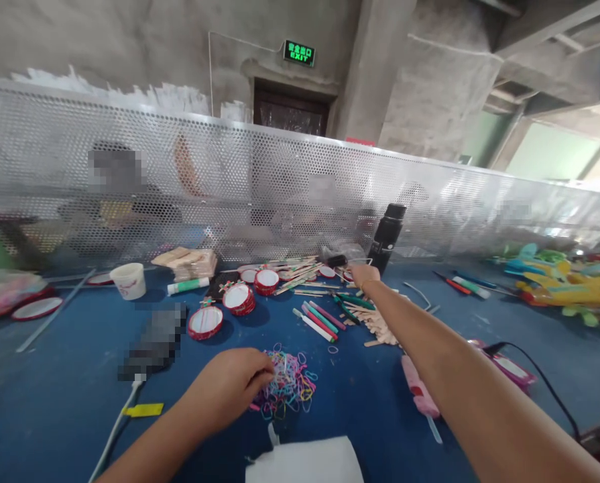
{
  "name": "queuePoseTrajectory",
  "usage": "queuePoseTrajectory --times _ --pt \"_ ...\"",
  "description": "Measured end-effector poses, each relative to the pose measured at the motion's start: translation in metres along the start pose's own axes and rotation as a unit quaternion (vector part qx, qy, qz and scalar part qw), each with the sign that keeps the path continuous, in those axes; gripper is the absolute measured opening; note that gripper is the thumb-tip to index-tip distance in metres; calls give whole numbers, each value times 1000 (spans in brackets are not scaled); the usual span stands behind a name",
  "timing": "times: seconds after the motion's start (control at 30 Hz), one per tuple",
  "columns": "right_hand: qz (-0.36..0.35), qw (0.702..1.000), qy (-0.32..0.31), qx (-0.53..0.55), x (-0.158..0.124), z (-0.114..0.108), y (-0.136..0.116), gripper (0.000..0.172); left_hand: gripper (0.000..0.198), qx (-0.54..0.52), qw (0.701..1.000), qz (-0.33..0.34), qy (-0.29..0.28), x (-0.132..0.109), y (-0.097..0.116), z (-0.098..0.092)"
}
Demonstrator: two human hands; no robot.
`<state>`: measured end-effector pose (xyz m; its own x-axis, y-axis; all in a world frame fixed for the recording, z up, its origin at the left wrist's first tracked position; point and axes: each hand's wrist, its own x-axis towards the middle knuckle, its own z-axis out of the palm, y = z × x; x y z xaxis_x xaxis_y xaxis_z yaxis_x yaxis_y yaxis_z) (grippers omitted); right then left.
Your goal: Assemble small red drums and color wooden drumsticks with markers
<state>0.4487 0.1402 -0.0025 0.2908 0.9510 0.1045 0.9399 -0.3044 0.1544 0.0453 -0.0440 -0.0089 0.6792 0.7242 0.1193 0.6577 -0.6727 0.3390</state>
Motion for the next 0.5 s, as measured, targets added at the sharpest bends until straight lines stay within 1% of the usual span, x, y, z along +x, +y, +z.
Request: queuePoseTrajectory --times 0.1,0.23,0.33,0.5 --pt "4 1000 9 -26 10 14 4 35 25 1 1000 -7 -5 1 -1 1" --pt "-23 999 17 -38 18 22 6 35 26 2 1000 -1 4 1 -2 1" --pt "-30 999 8 -41 21 26 5 35 26 3 1000 3 7 1 -2 2" --pt "-20 999 -23 -38 22 29 2 36 25 -2 1000 9 13 0 1 2"
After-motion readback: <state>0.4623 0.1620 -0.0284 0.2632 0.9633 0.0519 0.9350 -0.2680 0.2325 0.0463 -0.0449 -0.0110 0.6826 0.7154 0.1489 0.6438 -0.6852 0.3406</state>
